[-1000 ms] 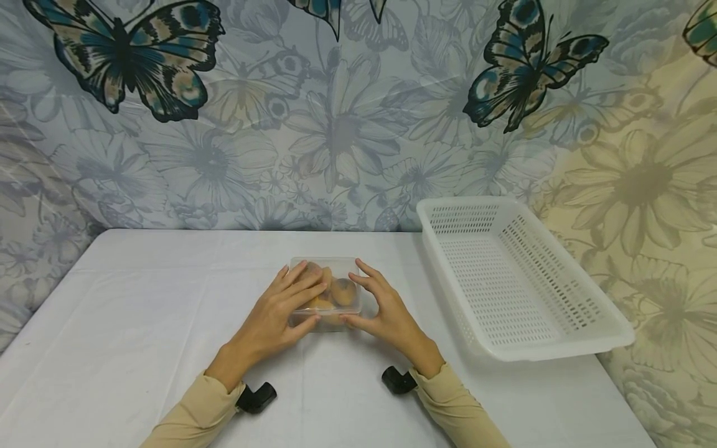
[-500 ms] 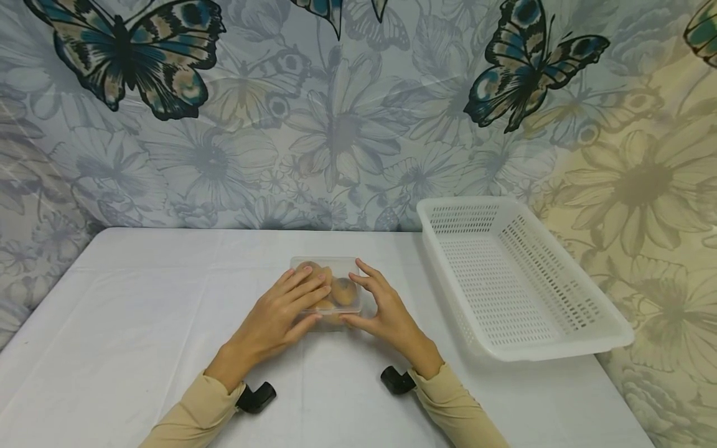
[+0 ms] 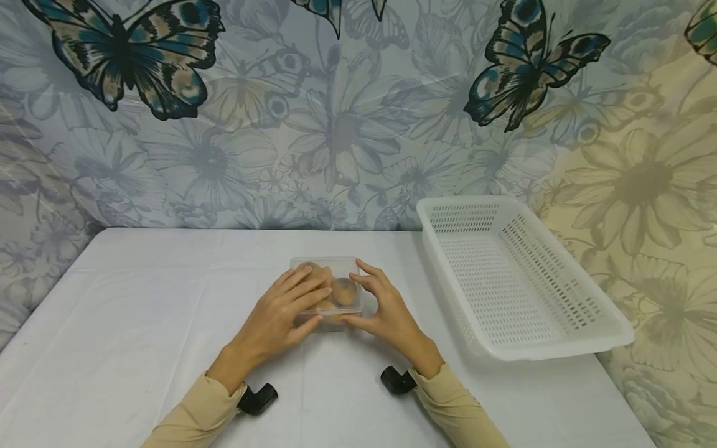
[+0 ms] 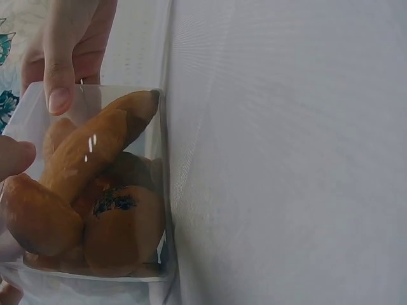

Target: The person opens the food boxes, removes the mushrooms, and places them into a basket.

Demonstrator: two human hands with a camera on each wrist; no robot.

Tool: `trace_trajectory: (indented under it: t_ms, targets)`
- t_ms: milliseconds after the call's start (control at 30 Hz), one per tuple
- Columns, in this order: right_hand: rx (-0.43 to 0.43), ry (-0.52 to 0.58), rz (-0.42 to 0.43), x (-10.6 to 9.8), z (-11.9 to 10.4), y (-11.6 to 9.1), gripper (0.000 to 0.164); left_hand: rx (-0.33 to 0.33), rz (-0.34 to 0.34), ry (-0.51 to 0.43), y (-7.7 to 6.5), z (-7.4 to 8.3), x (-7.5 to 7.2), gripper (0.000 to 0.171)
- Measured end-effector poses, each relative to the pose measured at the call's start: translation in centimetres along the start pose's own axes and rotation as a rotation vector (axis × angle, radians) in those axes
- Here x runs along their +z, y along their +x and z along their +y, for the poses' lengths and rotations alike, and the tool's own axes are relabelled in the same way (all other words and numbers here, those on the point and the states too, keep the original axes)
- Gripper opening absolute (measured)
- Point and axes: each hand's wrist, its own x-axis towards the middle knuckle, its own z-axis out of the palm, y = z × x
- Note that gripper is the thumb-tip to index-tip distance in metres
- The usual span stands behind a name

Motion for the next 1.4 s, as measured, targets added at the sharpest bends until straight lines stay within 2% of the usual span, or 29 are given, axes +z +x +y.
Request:
trace_trajectory:
  t_ms: [167,300,433,667,833,933,1100,1300,1400]
  targets:
    - [0.018,0.021,0.007,-0.1,-0.1,0.1,0.071,0.087,0.014,0.092,0.4,0.1,0.5,0.04]
    - [0.039,0.042,0.018,0.1,-0.2,0.1,0.073,0.159,0.034,0.225,0.5,0.3,0.6,0.049]
    - [0.051,0.068,0.028,0.3,-0.3,0.0,0.076,0.194,0.073,0.324,0.5,0.4,0.9,0.049]
    - [0.06,0.054,0.032,0.4,-0.2,-0.1,0.075,0.184,0.045,0.376,0.4,1.0,0.9,0.042]
    - [0.055,0.06,0.034,0.4,-0.2,0.0,0.074,0.223,0.075,0.416,0.4,1.1,1.1,0.034]
    - [0.049,0.068,0.036,0.3,-0.2,0.0,0.073,0.231,0.083,0.426,0.3,1.1,1.1,0.035]
    - [0.05,0.072,0.031,0.1,-0.2,0.0,0.071,0.215,0.115,0.358,0.4,1.0,1.2,0.035]
    - [0.063,0.061,0.016,0.1,0.0,0.1,0.069,0.116,0.1,0.125,0.4,0.7,1.0,0.033]
    - [0.068,0.061,0.014,0.1,0.0,0.1,0.069,0.047,0.062,0.029,0.2,0.7,0.8,0.043]
